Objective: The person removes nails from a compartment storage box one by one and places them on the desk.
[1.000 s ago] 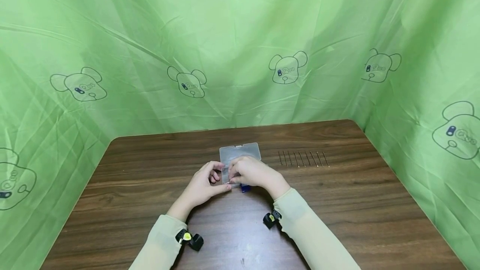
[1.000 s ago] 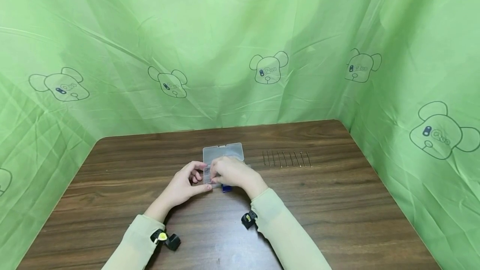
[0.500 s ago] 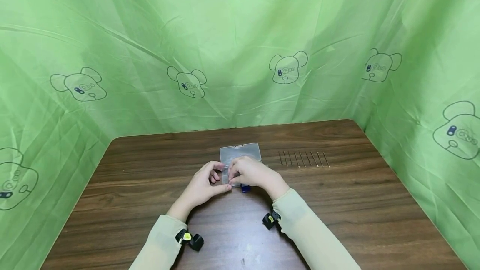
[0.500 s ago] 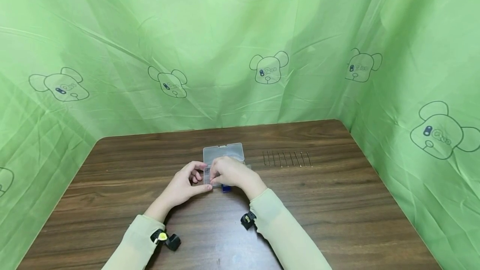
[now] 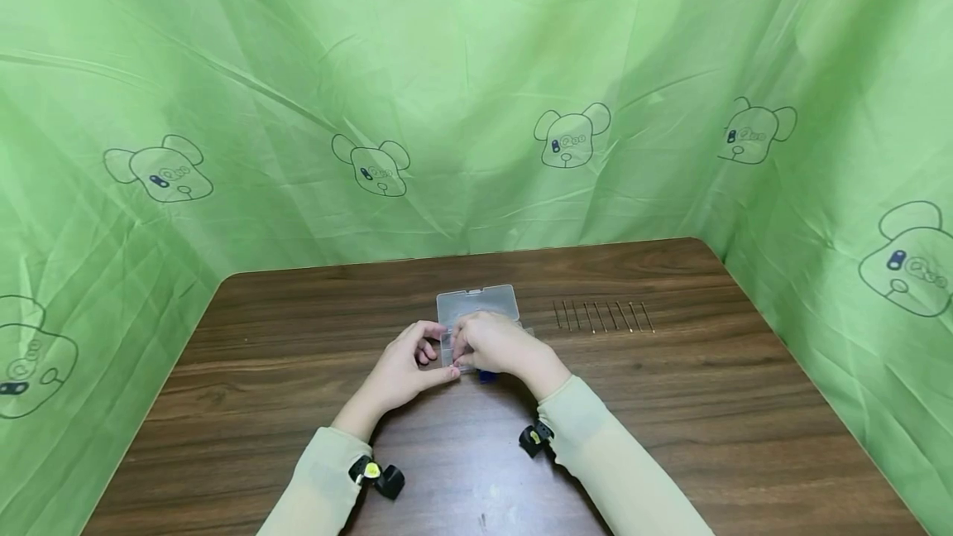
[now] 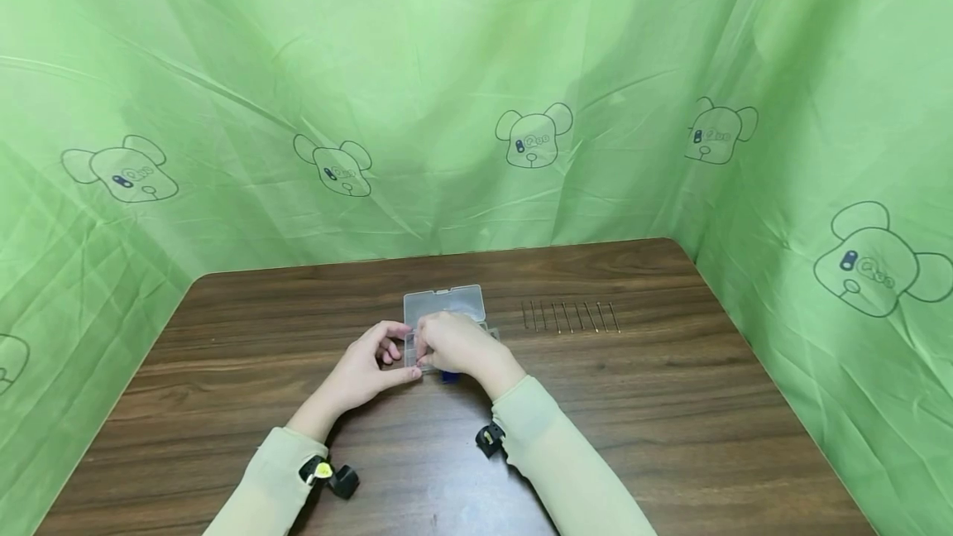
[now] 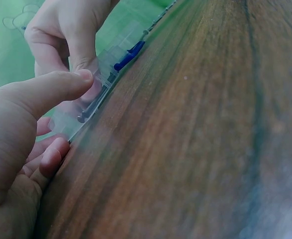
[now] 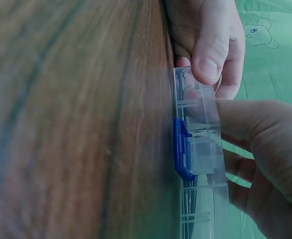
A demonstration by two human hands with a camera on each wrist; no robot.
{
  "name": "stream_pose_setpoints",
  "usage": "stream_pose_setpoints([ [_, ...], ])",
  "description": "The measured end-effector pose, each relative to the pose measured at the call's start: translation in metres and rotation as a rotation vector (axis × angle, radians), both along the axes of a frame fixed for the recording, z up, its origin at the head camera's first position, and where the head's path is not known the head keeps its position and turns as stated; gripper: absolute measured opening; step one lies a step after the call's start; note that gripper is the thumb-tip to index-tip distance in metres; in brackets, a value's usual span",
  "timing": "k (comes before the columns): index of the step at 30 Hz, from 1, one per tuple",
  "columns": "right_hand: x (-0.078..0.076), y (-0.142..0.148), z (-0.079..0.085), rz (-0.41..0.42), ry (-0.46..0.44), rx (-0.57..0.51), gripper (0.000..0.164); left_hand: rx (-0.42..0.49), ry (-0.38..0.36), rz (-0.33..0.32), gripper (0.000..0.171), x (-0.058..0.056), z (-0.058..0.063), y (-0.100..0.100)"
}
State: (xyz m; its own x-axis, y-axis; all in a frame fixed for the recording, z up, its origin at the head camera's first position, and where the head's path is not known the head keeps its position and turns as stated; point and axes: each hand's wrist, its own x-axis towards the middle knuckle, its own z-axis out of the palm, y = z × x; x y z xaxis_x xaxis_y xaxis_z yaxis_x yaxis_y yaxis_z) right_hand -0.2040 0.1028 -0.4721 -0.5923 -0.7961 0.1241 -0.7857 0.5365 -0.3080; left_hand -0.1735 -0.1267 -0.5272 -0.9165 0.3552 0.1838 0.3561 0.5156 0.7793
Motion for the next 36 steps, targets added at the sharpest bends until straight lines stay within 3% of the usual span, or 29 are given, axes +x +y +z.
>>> stream_pose_setpoints([
  [9,-0.0017,0.0026,-0.0023,0.069,0.024,0.008,0.006,0.006,-0.007,0.004,0.067,0.0016,0.0023,0.0008],
  [15,-0.0059,0.0053,-0.0072,0.091,-0.041,-0.032,0.007,0.004,-0.021,0.006,0.068,0.0027,0.0033,0.0016],
  [22,-0.0055,0.0079,-0.004,0.071,-0.103,-0.01,0.007,0.001,-0.019,0.001,0.069,0.0027,0.0035,0.0027],
  [36,-0.0029,0.0038,-0.0018,0.004,-0.041,0.005,0.005,0.011,-0.018,-0.002,0.069,0.0017,0.002,0.0019],
])
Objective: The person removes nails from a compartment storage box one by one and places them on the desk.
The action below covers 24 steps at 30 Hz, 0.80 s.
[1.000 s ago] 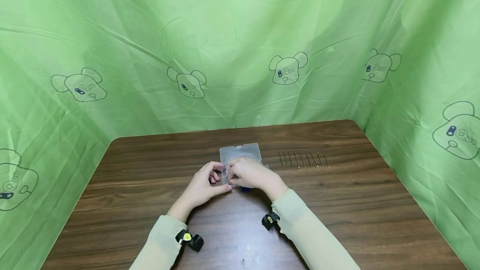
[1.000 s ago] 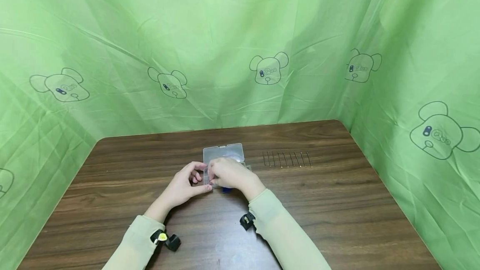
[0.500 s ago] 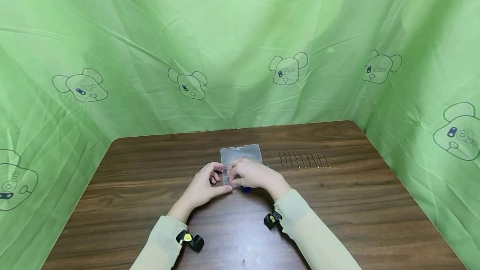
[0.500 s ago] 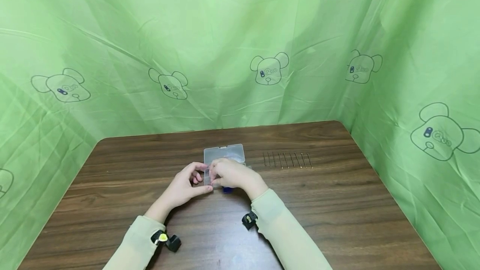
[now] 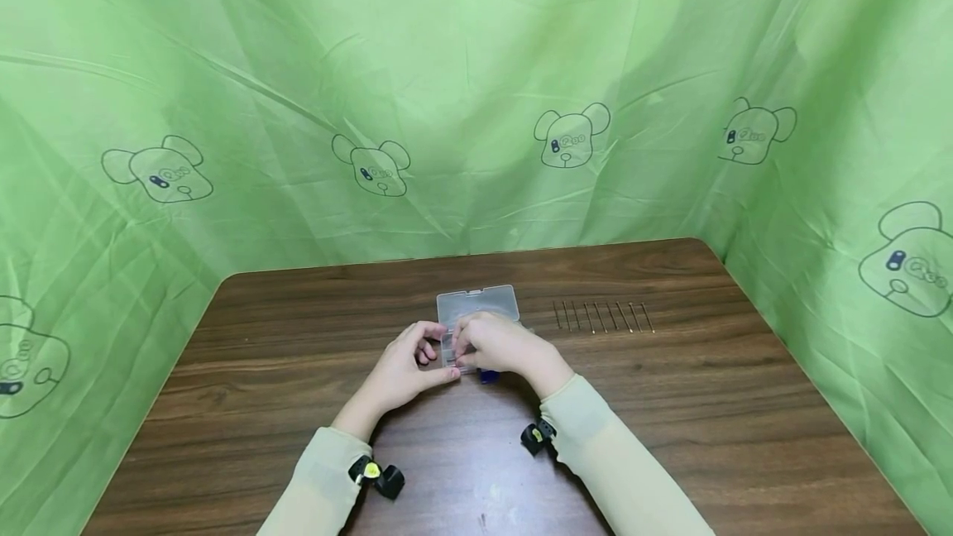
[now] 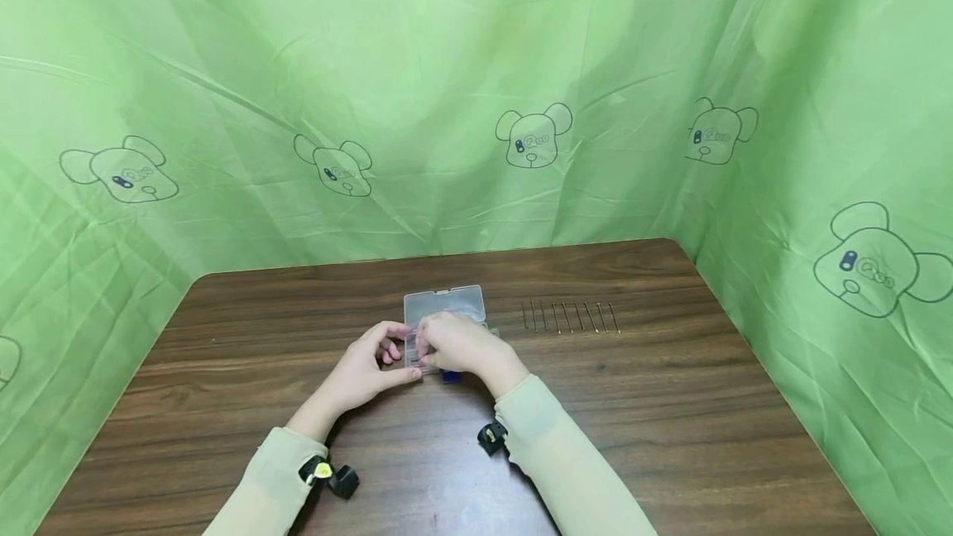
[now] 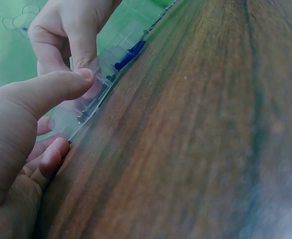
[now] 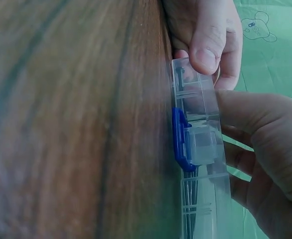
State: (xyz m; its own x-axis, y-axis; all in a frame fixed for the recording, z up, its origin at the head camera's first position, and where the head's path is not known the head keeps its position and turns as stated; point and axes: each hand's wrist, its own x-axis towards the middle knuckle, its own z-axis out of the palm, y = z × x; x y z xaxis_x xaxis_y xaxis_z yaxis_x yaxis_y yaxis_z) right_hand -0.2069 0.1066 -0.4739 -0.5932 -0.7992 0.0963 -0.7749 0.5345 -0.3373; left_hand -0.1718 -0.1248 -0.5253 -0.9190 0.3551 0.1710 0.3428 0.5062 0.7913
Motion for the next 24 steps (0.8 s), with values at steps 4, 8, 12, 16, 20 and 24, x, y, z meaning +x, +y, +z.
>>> stream_pose_setpoints([
  [4,0.0,-0.0013,0.0,0.006,0.044,0.017,0.005,0.003,-0.003,0.005,0.068,0.0002,-0.0006,-0.0009],
  [8,0.0008,-0.0017,0.0007,0.009,0.074,0.026,0.005,-0.002,-0.004,0.014,0.068,0.0005,-0.0002,-0.0012],
  [12,0.0017,-0.0019,0.0007,-0.004,0.094,0.029,0.004,-0.001,0.003,0.015,0.068,0.0004,0.0002,-0.001],
  [16,0.0026,-0.0026,0.0015,-0.006,0.095,0.015,0.005,0.004,0.012,0.013,0.068,0.0001,-0.0002,-0.0006],
  [20,0.0029,-0.002,0.0017,0.01,0.086,0.013,0.004,0.003,0.007,0.014,0.068,0.0003,-0.0001,-0.0004],
  [24,0.0041,-0.0013,0.0031,0.004,0.079,0.033,0.004,-0.003,-0.002,0.011,0.069,0.0007,0.0001,-0.0002],
])
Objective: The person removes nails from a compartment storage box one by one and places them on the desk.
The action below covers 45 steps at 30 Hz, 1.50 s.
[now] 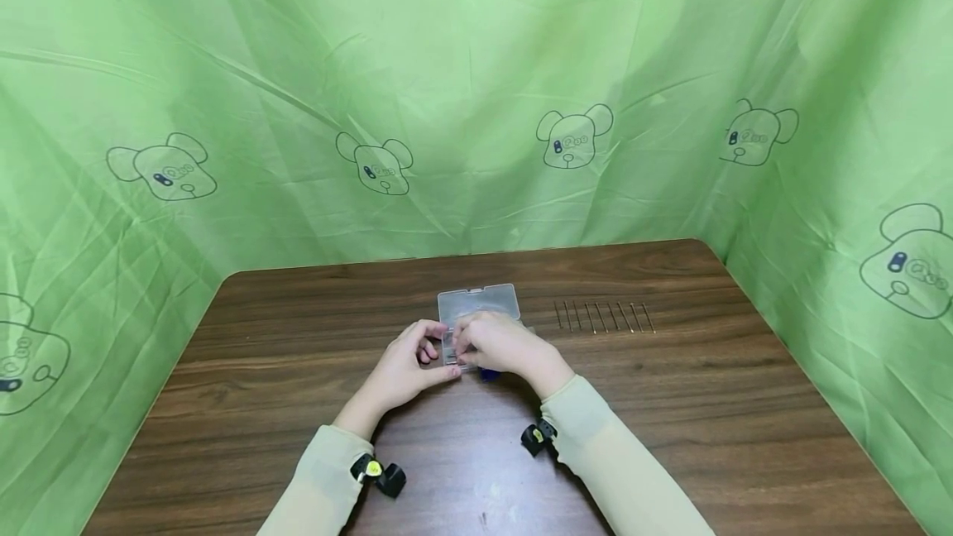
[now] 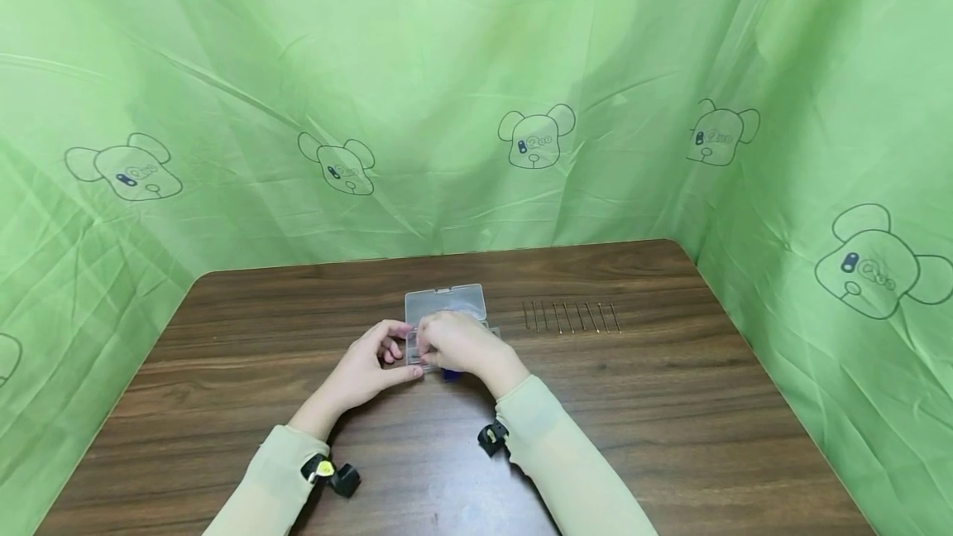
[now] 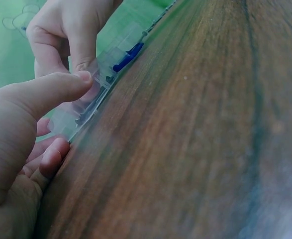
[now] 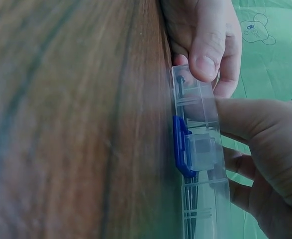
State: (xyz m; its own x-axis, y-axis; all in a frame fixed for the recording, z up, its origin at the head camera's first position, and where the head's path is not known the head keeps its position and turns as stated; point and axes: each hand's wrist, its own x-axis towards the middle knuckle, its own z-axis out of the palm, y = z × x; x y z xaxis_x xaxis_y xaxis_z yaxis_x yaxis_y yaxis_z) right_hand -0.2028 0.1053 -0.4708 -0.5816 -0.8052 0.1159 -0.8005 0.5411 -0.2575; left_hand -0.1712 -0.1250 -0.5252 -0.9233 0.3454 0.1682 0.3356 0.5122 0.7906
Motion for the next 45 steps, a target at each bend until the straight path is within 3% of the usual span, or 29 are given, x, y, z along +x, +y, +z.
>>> stream_pose_setpoints([
  [7,0.0,0.001,0.002,-0.016,-0.024,0.002,0.005,0.001,-0.002,-0.009,0.069,-0.001,0.0,0.0],
  [19,-0.004,0.002,-0.006,0.09,0.022,-0.019,0.005,0.004,-0.001,-0.011,0.068,-0.001,0.0,0.0],
  [23,-0.004,0.003,-0.004,0.072,0.013,-0.01,0.005,0.001,0.001,-0.011,0.068,-0.001,-0.001,0.0],
  [30,-0.003,0.003,0.002,0.031,-0.08,-0.048,0.004,-0.004,0.016,-0.019,0.067,0.0,-0.002,0.001],
  [39,0.001,0.0,0.004,-0.015,0.019,0.029,0.004,-0.001,0.024,-0.019,0.066,0.0,-0.002,0.001],
  [45,0.0,0.001,-0.001,-0.013,0.022,0.012,0.005,-0.009,0.017,-0.02,0.066,0.001,-0.002,0.001],
])
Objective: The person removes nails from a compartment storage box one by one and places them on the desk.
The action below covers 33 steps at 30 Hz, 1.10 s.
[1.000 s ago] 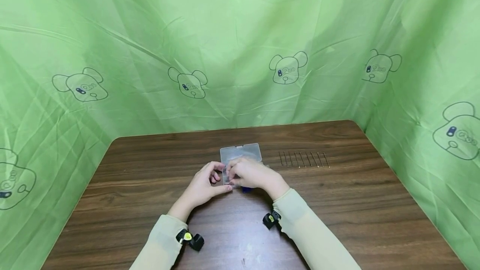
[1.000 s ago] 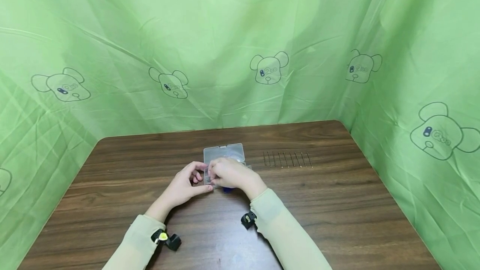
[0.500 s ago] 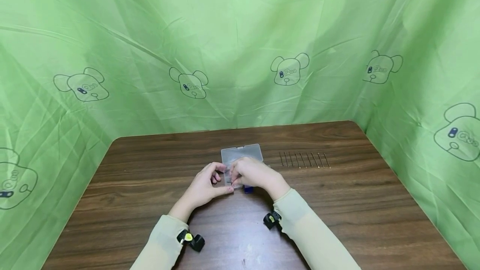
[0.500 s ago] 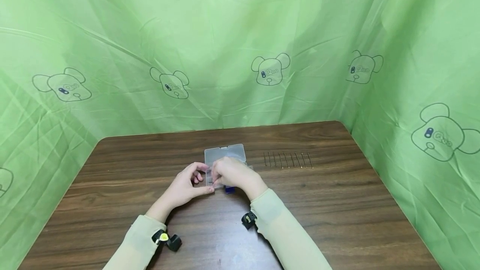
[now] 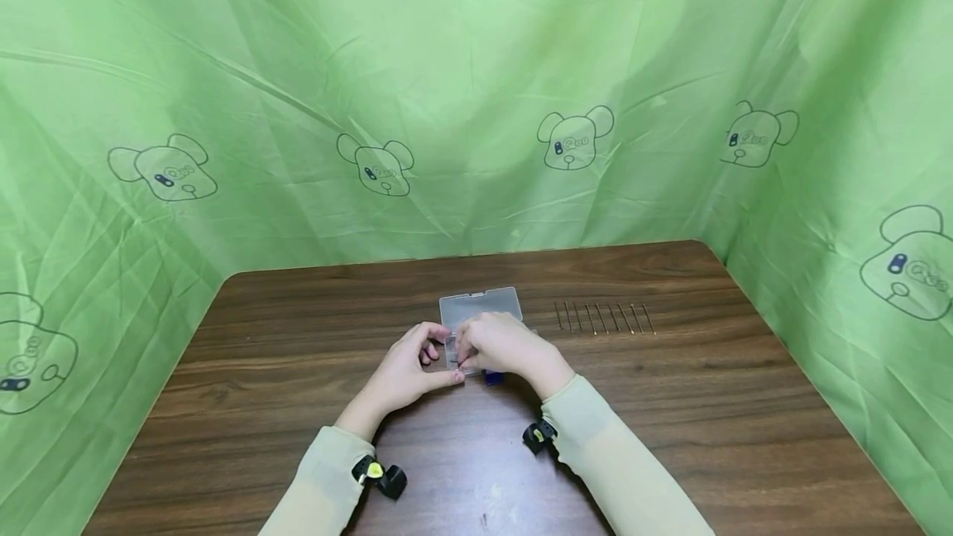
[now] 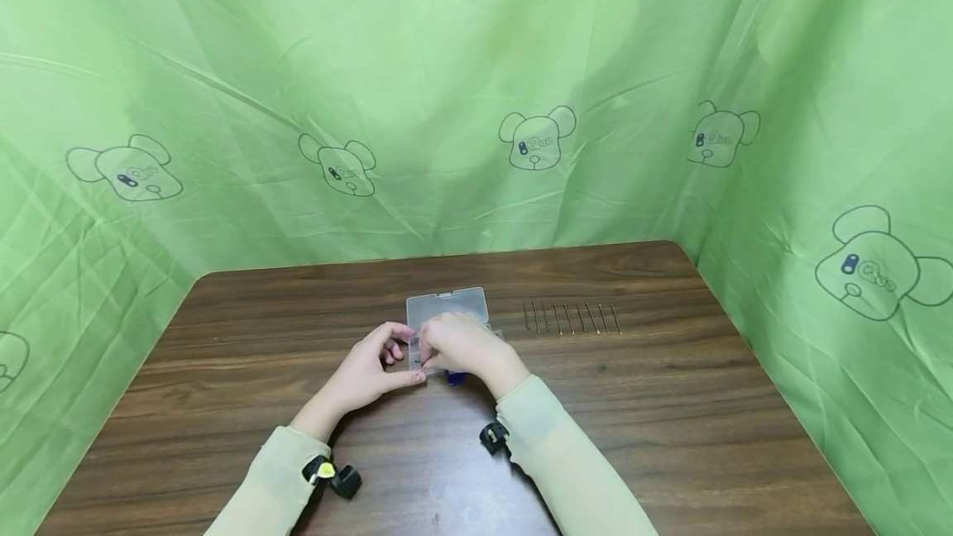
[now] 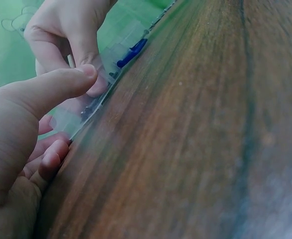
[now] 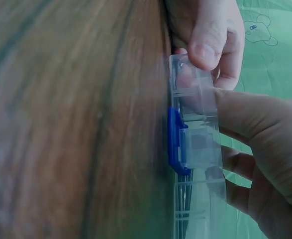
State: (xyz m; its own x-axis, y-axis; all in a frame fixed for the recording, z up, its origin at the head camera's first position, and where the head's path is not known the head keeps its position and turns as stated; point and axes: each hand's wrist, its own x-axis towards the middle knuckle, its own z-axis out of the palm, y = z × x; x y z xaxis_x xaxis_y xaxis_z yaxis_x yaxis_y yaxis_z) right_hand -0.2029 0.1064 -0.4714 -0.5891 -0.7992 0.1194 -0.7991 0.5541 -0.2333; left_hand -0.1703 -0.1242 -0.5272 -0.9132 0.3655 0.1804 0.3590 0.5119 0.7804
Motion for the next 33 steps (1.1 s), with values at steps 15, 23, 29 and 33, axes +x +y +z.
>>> stream_pose_setpoints([
  [15,-0.002,-0.001,-0.002,0.037,-0.008,0.025,0.005,-0.006,0.004,0.011,0.065,-0.001,-0.003,-0.001],
  [23,-0.004,0.003,-0.004,0.086,-0.063,-0.018,0.005,-0.015,-0.014,0.016,0.066,0.001,-0.001,0.0],
  [29,-0.007,0.009,-0.007,0.098,-0.125,-0.084,0.007,0.006,-0.01,0.009,0.065,0.001,0.0,0.001],
  [33,-0.009,0.013,-0.007,0.108,-0.16,-0.143,0.007,0.006,-0.001,0.005,0.065,0.001,0.001,0.001],
])
